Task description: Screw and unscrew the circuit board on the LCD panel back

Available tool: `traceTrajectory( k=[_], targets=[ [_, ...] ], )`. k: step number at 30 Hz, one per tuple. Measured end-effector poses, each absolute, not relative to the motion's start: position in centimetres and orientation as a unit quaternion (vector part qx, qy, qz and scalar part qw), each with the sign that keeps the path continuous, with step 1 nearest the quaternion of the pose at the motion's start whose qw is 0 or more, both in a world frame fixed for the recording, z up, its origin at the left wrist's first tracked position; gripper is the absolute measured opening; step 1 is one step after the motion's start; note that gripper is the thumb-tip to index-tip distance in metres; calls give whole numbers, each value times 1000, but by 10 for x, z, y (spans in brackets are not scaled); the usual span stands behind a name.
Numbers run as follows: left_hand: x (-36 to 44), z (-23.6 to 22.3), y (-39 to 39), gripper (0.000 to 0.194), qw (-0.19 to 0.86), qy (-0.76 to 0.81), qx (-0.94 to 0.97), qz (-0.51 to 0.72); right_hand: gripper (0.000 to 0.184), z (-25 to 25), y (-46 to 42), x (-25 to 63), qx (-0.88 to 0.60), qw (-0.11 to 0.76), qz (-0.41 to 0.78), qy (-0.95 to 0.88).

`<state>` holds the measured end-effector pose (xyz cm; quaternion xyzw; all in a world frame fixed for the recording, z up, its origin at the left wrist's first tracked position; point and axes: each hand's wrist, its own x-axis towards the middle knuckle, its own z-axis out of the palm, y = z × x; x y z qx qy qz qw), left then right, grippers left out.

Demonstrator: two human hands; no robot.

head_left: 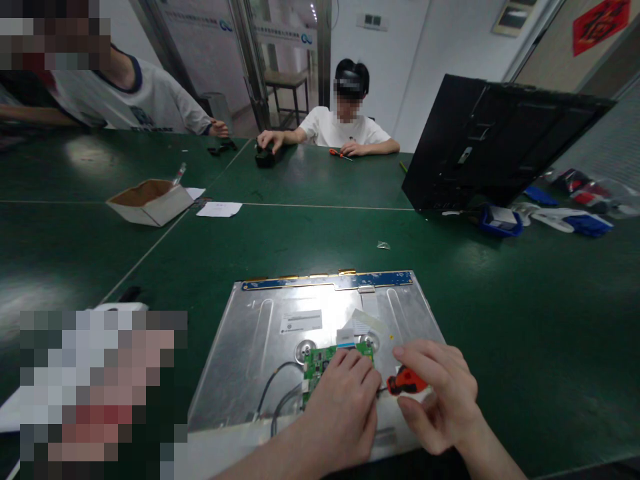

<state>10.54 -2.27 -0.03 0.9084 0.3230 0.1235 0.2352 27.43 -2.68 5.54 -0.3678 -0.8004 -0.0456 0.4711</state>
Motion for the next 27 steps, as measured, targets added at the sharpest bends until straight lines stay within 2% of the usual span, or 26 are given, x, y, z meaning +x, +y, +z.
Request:
traceTrajectory(
  k=[7, 17, 23, 27],
  targets=[
    [106, 1, -22, 17, 232, 317, 909, 136, 34, 55, -30, 275, -378, 475, -42, -794],
    [105, 2, -22, 19, 231, 323, 910, 119, 19, 51, -27, 276, -376, 461, -79, -800],
    [106, 1, -22, 18, 231, 321, 910, 122, 31, 57, -30, 276, -374, 468, -24, -800],
    [106, 1, -22, 17, 231, 318, 910, 131, 32, 57, -29, 275, -383, 467, -26, -796]
  ],
)
